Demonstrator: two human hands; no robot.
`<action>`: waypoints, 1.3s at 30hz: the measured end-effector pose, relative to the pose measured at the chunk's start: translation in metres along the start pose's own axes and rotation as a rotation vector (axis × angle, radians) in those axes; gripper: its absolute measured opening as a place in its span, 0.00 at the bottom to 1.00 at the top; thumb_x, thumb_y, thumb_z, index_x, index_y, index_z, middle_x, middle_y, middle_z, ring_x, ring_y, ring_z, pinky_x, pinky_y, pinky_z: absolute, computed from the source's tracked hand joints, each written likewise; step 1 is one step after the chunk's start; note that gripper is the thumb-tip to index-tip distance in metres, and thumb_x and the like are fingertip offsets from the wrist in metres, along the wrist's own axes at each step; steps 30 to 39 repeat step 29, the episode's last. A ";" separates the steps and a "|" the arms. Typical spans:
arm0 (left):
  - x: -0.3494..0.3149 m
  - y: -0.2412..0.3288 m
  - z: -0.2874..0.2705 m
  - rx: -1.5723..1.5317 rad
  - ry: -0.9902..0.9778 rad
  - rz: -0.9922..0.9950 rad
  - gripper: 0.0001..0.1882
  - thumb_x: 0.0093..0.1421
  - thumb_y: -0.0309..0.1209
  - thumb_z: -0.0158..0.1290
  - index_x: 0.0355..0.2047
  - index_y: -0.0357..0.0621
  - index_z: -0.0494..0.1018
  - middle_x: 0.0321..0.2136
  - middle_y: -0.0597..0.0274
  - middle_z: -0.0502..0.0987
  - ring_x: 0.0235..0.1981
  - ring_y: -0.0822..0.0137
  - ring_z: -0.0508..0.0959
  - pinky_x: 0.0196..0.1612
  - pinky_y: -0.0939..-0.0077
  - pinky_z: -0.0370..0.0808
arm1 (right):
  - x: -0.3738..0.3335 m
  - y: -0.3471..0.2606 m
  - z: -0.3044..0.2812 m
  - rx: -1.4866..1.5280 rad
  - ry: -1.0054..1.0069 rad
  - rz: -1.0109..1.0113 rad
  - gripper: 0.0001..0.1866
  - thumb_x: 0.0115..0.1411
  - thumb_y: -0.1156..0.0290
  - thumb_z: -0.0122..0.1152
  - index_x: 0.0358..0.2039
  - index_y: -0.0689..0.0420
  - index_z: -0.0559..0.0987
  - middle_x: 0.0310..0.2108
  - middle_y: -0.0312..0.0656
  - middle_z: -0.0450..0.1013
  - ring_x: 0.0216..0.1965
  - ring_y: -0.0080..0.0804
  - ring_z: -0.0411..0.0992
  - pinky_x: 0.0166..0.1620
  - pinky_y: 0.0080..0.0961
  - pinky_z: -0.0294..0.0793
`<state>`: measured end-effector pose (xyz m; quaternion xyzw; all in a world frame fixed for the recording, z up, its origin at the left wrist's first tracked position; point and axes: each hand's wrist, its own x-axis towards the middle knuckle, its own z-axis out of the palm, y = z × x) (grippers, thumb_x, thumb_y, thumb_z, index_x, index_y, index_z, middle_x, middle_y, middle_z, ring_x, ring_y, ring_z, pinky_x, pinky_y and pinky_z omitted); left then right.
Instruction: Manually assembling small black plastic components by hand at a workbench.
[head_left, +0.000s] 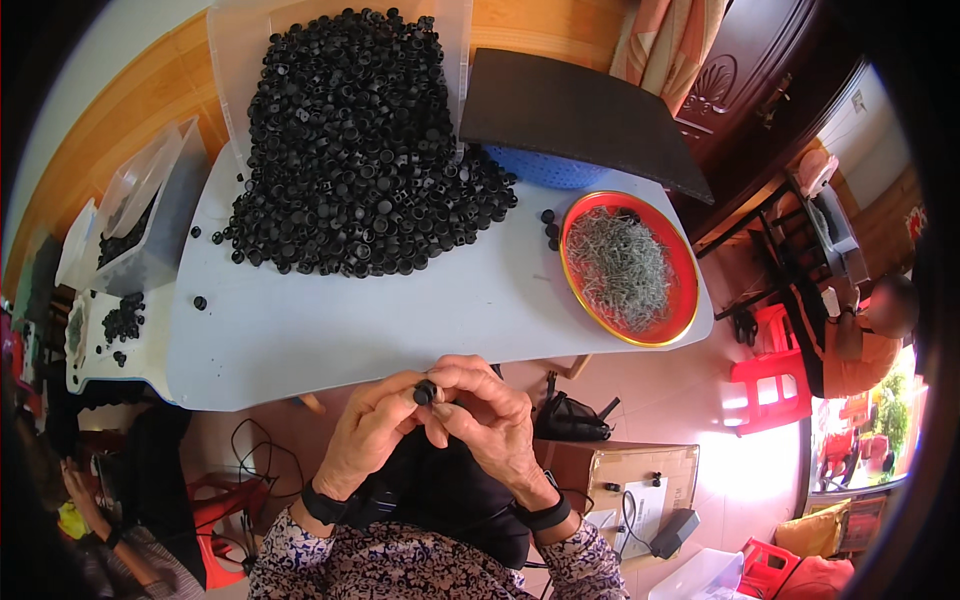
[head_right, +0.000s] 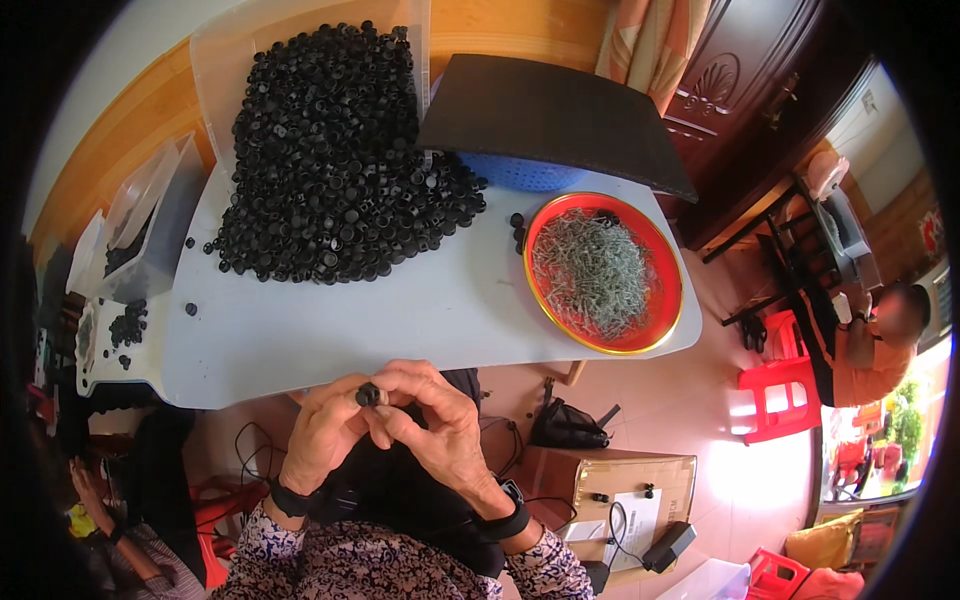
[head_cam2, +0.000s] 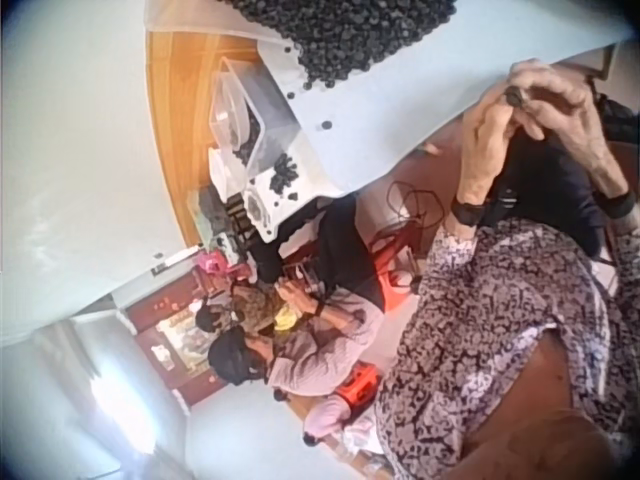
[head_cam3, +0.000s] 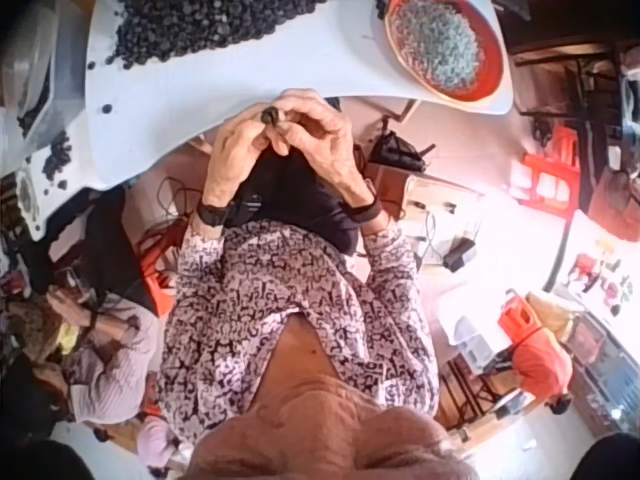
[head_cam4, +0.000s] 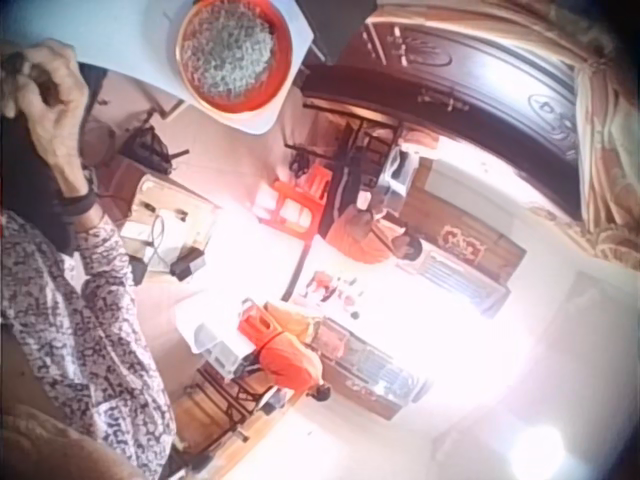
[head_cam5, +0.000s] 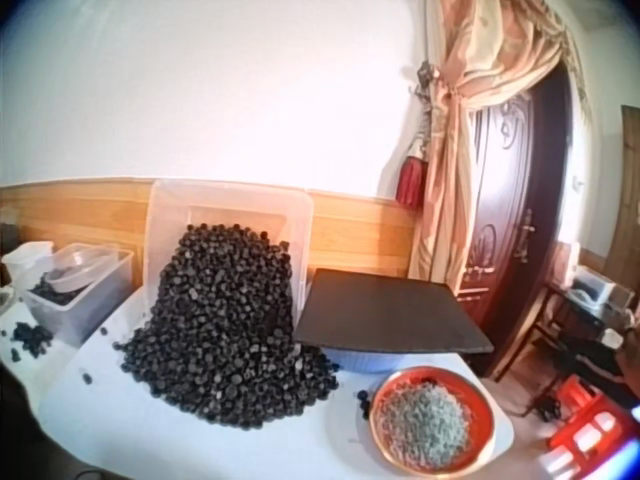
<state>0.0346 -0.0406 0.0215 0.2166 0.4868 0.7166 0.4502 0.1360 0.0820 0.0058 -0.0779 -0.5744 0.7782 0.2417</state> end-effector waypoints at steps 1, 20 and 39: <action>0.000 0.000 0.001 -0.009 0.013 0.001 0.15 0.66 0.31 0.41 0.39 0.30 0.72 0.27 0.56 0.76 0.26 0.67 0.76 0.32 0.76 0.74 | 0.000 0.001 0.000 0.013 0.014 0.007 0.14 0.56 0.84 0.58 0.44 0.64 0.78 0.46 0.41 0.69 0.39 0.24 0.71 0.45 0.21 0.71; -0.004 0.001 0.010 0.602 0.078 0.255 0.13 0.62 0.30 0.45 0.42 0.35 0.72 0.25 0.66 0.75 0.25 0.77 0.71 0.32 0.83 0.68 | -0.005 0.004 -0.003 0.105 0.033 0.041 0.14 0.58 0.86 0.56 0.45 0.65 0.78 0.48 0.43 0.70 0.37 0.23 0.71 0.43 0.20 0.75; -0.004 0.001 0.007 0.652 0.082 0.231 0.12 0.63 0.26 0.45 0.45 0.34 0.71 0.26 0.60 0.76 0.27 0.73 0.75 0.31 0.81 0.71 | -0.005 -0.008 -0.013 -0.499 -0.032 -0.177 0.16 0.56 0.82 0.60 0.46 0.57 0.79 0.48 0.42 0.69 0.41 0.33 0.74 0.46 0.27 0.77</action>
